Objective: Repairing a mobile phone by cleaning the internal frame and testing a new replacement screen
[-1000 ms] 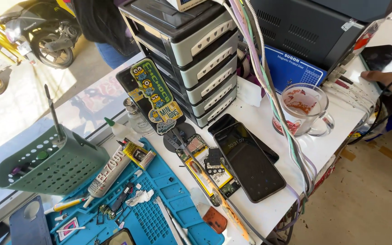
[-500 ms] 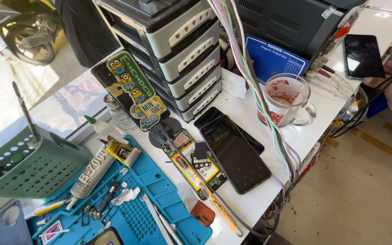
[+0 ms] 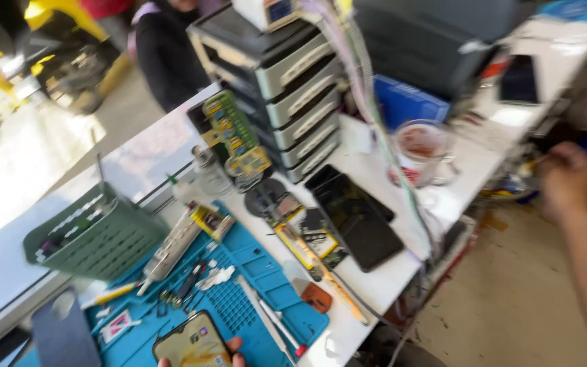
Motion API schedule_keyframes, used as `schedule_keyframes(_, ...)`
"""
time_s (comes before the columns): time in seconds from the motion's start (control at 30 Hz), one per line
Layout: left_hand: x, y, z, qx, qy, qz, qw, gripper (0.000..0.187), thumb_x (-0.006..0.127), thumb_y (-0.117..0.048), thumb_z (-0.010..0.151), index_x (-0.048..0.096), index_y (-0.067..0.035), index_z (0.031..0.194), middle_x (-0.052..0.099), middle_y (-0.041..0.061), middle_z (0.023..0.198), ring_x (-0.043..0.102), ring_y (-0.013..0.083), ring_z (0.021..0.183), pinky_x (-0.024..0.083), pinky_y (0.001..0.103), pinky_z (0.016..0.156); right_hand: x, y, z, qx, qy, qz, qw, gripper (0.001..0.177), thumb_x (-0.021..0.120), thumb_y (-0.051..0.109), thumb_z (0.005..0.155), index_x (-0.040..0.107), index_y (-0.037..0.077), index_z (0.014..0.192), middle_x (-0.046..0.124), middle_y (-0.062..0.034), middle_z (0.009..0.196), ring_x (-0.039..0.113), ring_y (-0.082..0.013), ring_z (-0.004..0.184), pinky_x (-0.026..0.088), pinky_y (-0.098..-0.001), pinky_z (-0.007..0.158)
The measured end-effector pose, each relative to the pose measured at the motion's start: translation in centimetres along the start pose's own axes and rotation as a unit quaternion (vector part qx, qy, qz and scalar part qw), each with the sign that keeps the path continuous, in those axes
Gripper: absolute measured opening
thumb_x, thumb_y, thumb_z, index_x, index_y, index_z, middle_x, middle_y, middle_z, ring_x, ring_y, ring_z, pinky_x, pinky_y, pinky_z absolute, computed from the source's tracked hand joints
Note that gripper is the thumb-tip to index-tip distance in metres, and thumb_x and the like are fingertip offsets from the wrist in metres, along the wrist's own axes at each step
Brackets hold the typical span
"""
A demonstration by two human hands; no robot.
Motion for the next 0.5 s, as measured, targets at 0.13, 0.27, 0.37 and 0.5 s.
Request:
schedule_keyframes(0.13, 0.2, 0.5, 0.8, -0.079, 0.087, -0.038, 0.992, 0.131, 0.079, -0.095, 0.068, 0.04, 0.0, 0.15, 0.063, 0.02, 0.129, 0.063, 0.0378, 0.115, 0.05, 0.052, 0.102, -5.7, 4.1, -15.6, 0.041, 0.049, 0.041, 0.997, 0.042, 0.055, -0.009, 0.088, 0.066, 0.006, 0.126, 0.068, -0.0065, 0.105, 0.06, -0.0168, 0.092, 0.047, -0.0305, 0.083)
schedule_keyframes(0.27, 5.3, 1.1, 0.0, -0.046, -0.013, 0.024, 0.999, 0.12, 0.064, -0.094, 0.073, 0.046, 0.0, 0.145, 0.063, 0.016, 0.12, 0.063, 0.0375, 0.106, 0.047, 0.058, 0.096, -7.0, 4.5, -32.9, 0.308, 0.081, 0.098, 0.943, 0.034, 0.053, -0.007, 0.08, 0.068, 0.01, 0.105, 0.068, -0.0062, 0.102, 0.058, -0.0218, 0.092, 0.04, -0.0376, 0.07)
schedule_keyframes(0.37, 9.6, 1.0, -2.2, -0.017, -0.048, 0.033, 0.998, 0.11, 0.058, -0.087, 0.083, 0.047, 0.002, 0.146, 0.063, 0.016, 0.121, 0.062, 0.0385, 0.108, 0.049, 0.059, 0.095, -5.3, 4.7, -40.8, 0.407, 0.218, 0.086, 0.883, 0.027, 0.069, 0.002, 0.085, 0.074, 0.001, 0.111, 0.075, -0.0166, 0.118, 0.066, -0.0321, 0.111, 0.045, -0.0433, 0.095)
schedule_keyframes(0.5, 9.9, 1.6, -2.6, -0.024, -0.064, 0.008, 0.998, 0.109, 0.058, -0.085, 0.084, 0.048, 0.003, 0.148, 0.064, 0.015, 0.121, 0.062, 0.0367, 0.107, 0.048, 0.056, 0.097, -4.9, 4.4, -41.4, 0.356, 0.358, 0.111, 0.856, 0.055, 0.081, -0.008, 0.075, 0.075, -0.008, 0.13, 0.082, -0.0227, 0.12, 0.075, -0.0338, 0.112, 0.051, -0.0393, 0.105)
Point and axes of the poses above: each hand's wrist, its own z-axis towards the middle knuckle, its own x-axis out of the palm, y = z × x, the point moved 8 cm from there along z, towards the middle knuckle
